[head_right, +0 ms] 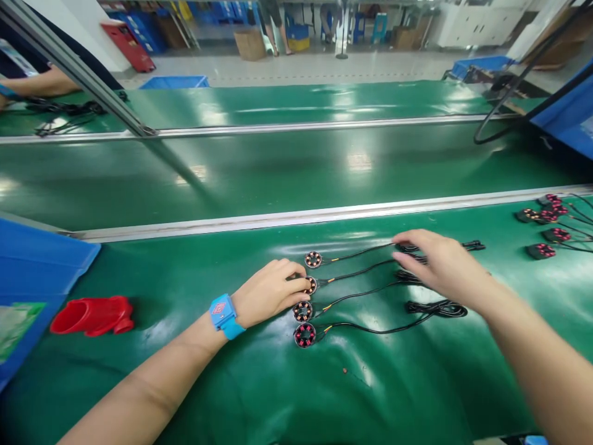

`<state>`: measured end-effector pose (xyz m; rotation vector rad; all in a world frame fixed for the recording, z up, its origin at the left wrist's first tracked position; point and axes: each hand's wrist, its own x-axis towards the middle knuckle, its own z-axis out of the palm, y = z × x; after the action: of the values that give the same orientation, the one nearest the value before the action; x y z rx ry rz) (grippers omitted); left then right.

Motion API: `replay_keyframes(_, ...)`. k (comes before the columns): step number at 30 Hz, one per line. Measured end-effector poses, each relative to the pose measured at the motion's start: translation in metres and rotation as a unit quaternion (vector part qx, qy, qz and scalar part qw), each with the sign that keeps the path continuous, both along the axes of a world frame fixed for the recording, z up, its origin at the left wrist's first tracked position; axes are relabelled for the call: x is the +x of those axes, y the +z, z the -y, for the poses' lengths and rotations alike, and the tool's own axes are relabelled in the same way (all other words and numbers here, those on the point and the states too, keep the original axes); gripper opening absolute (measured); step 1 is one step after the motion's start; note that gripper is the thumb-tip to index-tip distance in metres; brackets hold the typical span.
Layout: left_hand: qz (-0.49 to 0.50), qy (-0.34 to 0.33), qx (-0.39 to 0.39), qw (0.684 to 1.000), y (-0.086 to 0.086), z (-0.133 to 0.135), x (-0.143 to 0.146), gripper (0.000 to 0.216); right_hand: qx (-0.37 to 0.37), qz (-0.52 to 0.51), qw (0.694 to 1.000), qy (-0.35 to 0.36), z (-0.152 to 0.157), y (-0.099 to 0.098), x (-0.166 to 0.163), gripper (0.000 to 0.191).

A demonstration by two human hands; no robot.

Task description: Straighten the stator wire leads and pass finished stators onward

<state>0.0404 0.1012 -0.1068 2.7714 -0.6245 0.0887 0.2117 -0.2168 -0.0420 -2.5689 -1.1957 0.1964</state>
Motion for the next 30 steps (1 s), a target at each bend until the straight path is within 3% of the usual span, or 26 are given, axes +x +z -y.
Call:
replay_keyframes(3,-0.001,-0.016,-0.035,0.999,-0.005,-0.002,-0.002,0.024,0.086,-0.07,0.988,0.111,-0.067,-0.007,-0.038,0.031)
replay_keyframes(7,0.0,-0.023,-0.126,0.992,-0.01,-0.005,-0.001,0.021,0.087,-0.173,0.967,0.164,-0.117,-0.031,-0.058,0.03)
replay_keyframes(11,0.032,0.015,-0.166,0.985,-0.012,-0.005,-0.002,0.03,0.09,-0.239,0.958,0.132,-0.119,-0.044,-0.055,0.031)
replay_keyframes(14,0.053,0.027,-0.183,0.981,-0.013,-0.003,-0.003,0.038,0.079,-0.329,0.934,0.115,-0.113,-0.045,-0.051,0.028)
replay_keyframes(20,0.078,0.023,-0.194,0.978,-0.009,0.002,-0.004,0.047,0.14,-0.519,0.841,0.062,-0.114,-0.052,-0.049,0.029)
replay_keyframes(23,0.103,0.028,-0.186,0.977,-0.007,0.005,-0.003,0.041,0.171,-0.582,0.793,0.061,-0.115,-0.054,-0.05,0.026)
replay_keyframes(27,0.114,0.038,-0.161,0.98,-0.005,0.005,-0.002,0.035,0.155,-0.585,0.793,0.075,-0.114,-0.056,-0.052,0.024)
replay_keyframes(30,0.05,0.011,-0.143,0.988,-0.004,0.0,-0.001,0.026,0.129,-0.536,0.829,0.088,-0.113,-0.057,-0.053,0.024)
